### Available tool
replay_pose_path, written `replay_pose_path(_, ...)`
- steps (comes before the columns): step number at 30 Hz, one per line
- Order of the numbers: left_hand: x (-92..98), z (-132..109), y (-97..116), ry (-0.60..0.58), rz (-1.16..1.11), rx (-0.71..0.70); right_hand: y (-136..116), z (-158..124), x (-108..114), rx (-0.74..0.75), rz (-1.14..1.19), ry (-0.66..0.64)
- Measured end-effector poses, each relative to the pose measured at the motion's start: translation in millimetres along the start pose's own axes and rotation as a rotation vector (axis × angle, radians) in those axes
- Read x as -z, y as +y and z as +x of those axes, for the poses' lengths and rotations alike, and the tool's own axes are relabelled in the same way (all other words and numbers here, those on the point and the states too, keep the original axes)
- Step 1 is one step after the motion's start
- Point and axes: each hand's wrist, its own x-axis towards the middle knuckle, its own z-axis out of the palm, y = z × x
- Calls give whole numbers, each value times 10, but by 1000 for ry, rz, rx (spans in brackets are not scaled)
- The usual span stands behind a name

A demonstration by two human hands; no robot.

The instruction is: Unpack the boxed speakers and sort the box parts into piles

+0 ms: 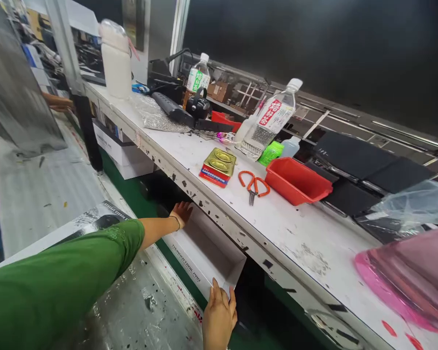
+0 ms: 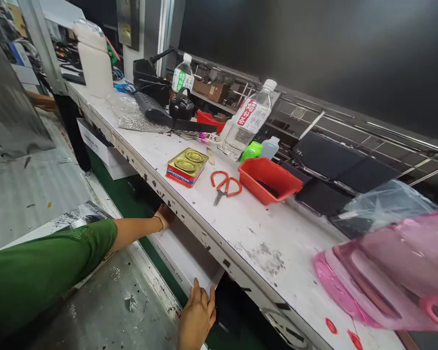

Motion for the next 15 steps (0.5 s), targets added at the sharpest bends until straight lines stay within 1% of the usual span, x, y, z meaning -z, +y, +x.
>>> replay_pose_path(2,77,-102,-48,29,-8,12,-8,11,-16,8,-20,6)
replay_pose_path(3,149,-178,-106,32,-22,12,-12,16,-19,10,-29,6)
replay_pose_path(4,247,-274,-199,32,-39,5,-19,18,-22,12,-36,24)
replay_pose_path(5,371,-394,-335,38,-59,3,-36,15,-31,14,-39,60)
replay_pose_path(7,684,-729,-738,78,-100,44,-122,-29,-83,37,-34,161)
replay_pose_path(8,859,-951,-987,117,-120,99,-200,-85,-136,60,-4,204)
replay_pose_path(9,1031,-1206,-1249,159,-143,176,-304,-170,-211,74,55,207)
replay_pose_path(10,1189,-1487,-1504,208,-167,278,-433,-287,-312,58,142,161)
replay_pose_path(11,1317,-1782,-1734,240,-196,393,-583,-433,-439,23,254,63)
replay_pose_path(12,1406,-2080,-1922,237,-237,494,-745,-601,-589,-49,381,-78)
replay_pose_path(13,1451,-2366,-2058,209,-291,565,-911,-780,-758,-143,500,-256)
replay_pose_path(14,1450,-2631,-2137,172,-342,614,-1072,-959,-935,-194,614,-442)
replay_pose_path(15,1411,-2866,-2160,130,-405,651,-1219,-1128,-1110,-237,696,-627)
